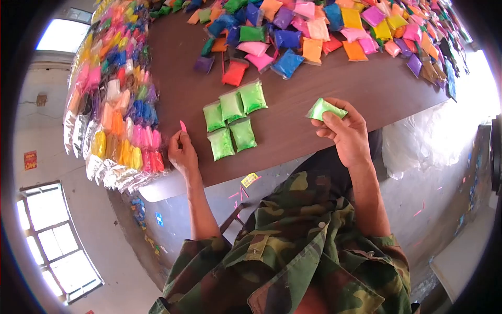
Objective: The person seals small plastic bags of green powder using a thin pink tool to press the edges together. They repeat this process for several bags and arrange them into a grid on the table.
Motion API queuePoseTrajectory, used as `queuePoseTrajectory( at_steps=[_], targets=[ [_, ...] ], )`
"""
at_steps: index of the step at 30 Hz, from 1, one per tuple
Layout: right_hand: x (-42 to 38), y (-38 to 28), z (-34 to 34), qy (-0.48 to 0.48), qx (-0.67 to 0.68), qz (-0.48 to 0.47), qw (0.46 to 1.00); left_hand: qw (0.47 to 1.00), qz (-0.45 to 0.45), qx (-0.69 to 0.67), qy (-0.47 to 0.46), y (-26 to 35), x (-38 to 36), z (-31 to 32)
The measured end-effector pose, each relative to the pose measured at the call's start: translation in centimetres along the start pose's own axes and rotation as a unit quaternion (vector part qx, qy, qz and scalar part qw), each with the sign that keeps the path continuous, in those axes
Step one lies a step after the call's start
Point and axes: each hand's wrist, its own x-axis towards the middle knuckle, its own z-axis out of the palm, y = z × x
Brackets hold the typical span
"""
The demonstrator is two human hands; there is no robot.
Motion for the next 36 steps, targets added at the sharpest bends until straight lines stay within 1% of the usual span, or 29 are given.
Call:
queuePoseTrajectory(
  at_steps=[1, 2, 4, 5, 6, 8, 9, 12, 15, 18, 19, 22, 28, 31, 35, 36],
  targets=[
    [0.0, 0.6, 0.1, -0.006, -0.024, -0.002, 1.000, 1.000, -0.011, -0.010, -0.001, 0.1, 0.0, 0.1],
    [-0.1, 1.2, 0.3, 0.008, -0.064, -0.027, 0.998, 1.000, -0.021, -0.020, -0.003, 0.1, 0.0, 0.0],
    [-0.5, 2.1, 1.3, 0.038, -0.145, -0.082, 0.985, 1.000, -0.012, -0.010, 0.003, 0.2, 0.0, -0.1],
    [-0.7, 2.9, 1.4, 0.045, -0.179, -0.130, 0.974, 1.000, -0.007, -0.007, 0.005, 0.3, 0.0, 0.0],
    [-0.7, 3.3, 1.5, 0.042, -0.226, -0.199, 0.953, 1.000, -0.011, -0.011, 0.006, 0.5, -0.1, 0.0],
    [-0.7, 3.8, 1.7, 0.031, -0.314, -0.332, 0.889, 1.000, -0.017, -0.018, 0.009, 0.9, -0.2, 0.0],
    [-0.6, 3.7, 1.7, 0.026, -0.354, -0.369, 0.859, 1.000, -0.020, -0.022, 0.008, 0.8, -0.2, 0.0],
    [0.0, 4.1, 1.0, 0.036, -0.433, -0.432, 0.790, 0.999, -0.028, -0.034, 0.006, 0.5, -0.1, 0.1],
    [-0.8, 3.8, 0.7, 0.020, -0.553, -0.402, 0.730, 0.999, -0.028, -0.041, 0.003, 0.0, -0.1, 0.1],
    [-2.0, 3.0, 0.9, -0.021, -0.629, -0.377, 0.679, 0.999, -0.028, -0.040, 0.000, 0.3, -0.1, 0.0],
    [-2.5, 2.9, 0.6, -0.030, -0.628, -0.348, 0.696, 0.999, -0.032, -0.042, 0.002, 0.5, -0.1, 0.0],
    [-3.4, 2.4, 0.3, -0.003, -0.579, -0.370, 0.727, 0.998, -0.035, -0.043, -0.002, 0.5, -0.2, -0.1],
    [-3.1, 1.9, -1.9, -0.016, -0.611, -0.384, 0.692, 0.999, -0.031, -0.038, -0.010, 0.4, -0.1, -0.2],
    [-2.8, 1.6, -1.4, -0.043, -0.626, -0.379, 0.680, 0.998, -0.027, -0.048, -0.003, 0.0, -0.1, 0.0],
    [-2.4, 2.4, -1.2, -0.049, -0.651, -0.357, 0.668, 0.998, -0.017, -0.060, -0.009, -0.3, -0.1, 0.0],
    [-2.4, 2.4, -1.3, -0.049, -0.658, -0.356, 0.662, 0.998, -0.027, -0.060, -0.010, -0.2, -0.1, -0.1]
  ],
)
